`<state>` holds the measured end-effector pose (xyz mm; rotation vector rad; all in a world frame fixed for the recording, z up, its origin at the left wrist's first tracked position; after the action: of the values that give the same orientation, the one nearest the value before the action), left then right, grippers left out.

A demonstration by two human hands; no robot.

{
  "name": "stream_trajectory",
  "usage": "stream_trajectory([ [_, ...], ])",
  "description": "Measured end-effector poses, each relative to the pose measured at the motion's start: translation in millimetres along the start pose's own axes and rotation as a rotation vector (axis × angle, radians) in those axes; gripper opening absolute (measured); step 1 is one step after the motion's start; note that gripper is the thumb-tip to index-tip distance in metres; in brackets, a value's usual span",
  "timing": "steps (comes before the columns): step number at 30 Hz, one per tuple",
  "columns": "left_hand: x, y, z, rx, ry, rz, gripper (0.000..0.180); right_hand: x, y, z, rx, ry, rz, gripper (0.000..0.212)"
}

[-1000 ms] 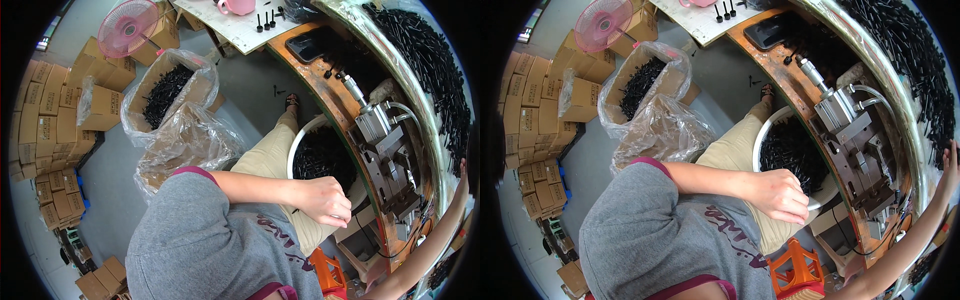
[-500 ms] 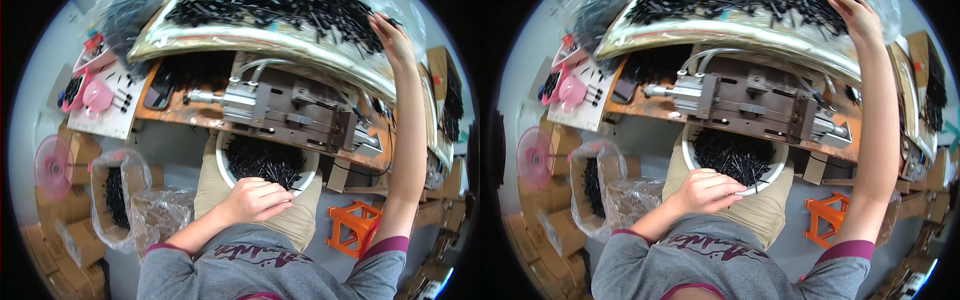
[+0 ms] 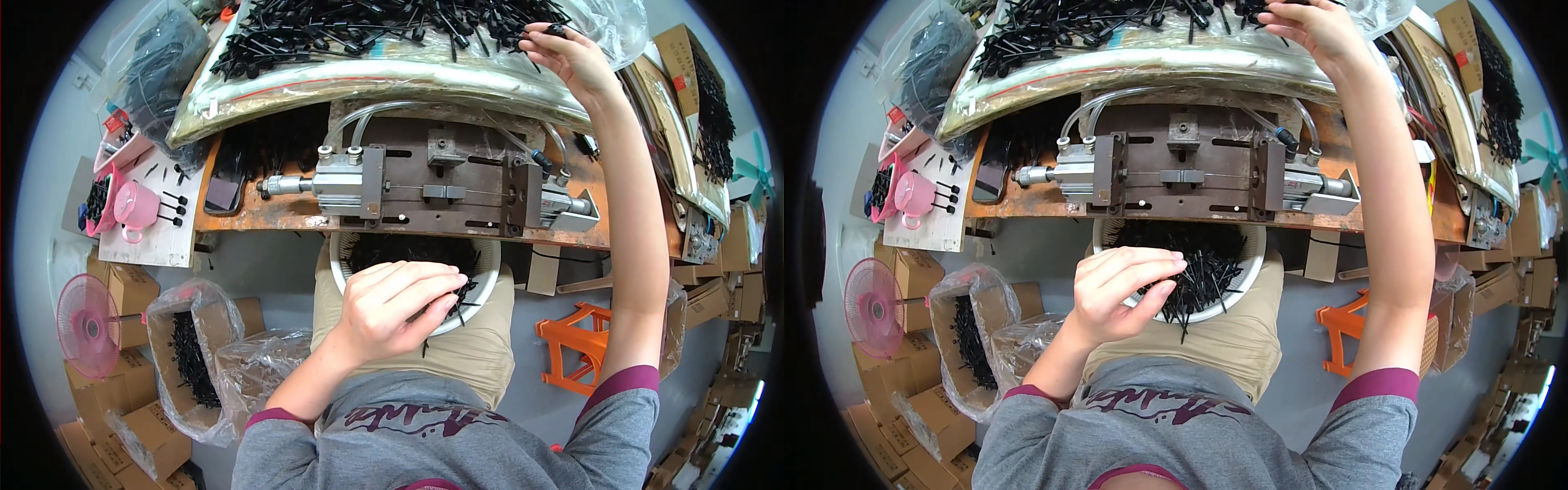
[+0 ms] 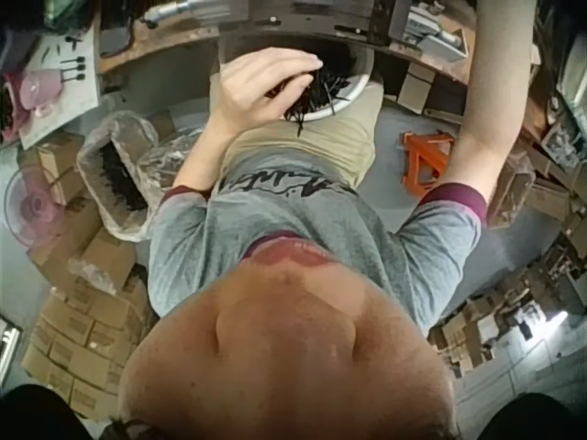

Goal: Assembling plastic connector components using a manual press fixture.

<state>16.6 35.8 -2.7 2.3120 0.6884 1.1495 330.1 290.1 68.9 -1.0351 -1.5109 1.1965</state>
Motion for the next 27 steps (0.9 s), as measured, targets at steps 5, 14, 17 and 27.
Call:
stream_trajectory([
  [5,-3.1,-0.5,5.4,-0.006,-0.047,-0.02,0.027,-1.8,0.1,-12.1,-0.082,0.057,-0.074,0.026],
  [14,31.1,-4.1,-31.9,0.143,0.249,-0.064,0.032,-81.2,-48.9,80.9,0.02,-0.174,0.021,0.023],
  [17,51.2,-10.7,-37.1,0.269,0.205,-0.005,0.038,-125.0,-36.5,121.0,0.125,-0.21,0.155,0.019],
  [27,43.5,-4.6,-23.3,0.255,-0.12,0.107,0.033,-190.4,-2.5,156.4,0.485,-0.244,0.349,0.017],
])
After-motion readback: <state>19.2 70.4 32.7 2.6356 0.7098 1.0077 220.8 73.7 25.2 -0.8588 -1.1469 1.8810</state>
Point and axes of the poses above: each hand's wrist, its own x-axis towards the middle knuckle, its own z-axis out of the palm, y = z × x, the point moved 2 cm from there along x, towards the middle knuckle, and after that the axes turned 11 degrees about -y, right-handed, at the moved point
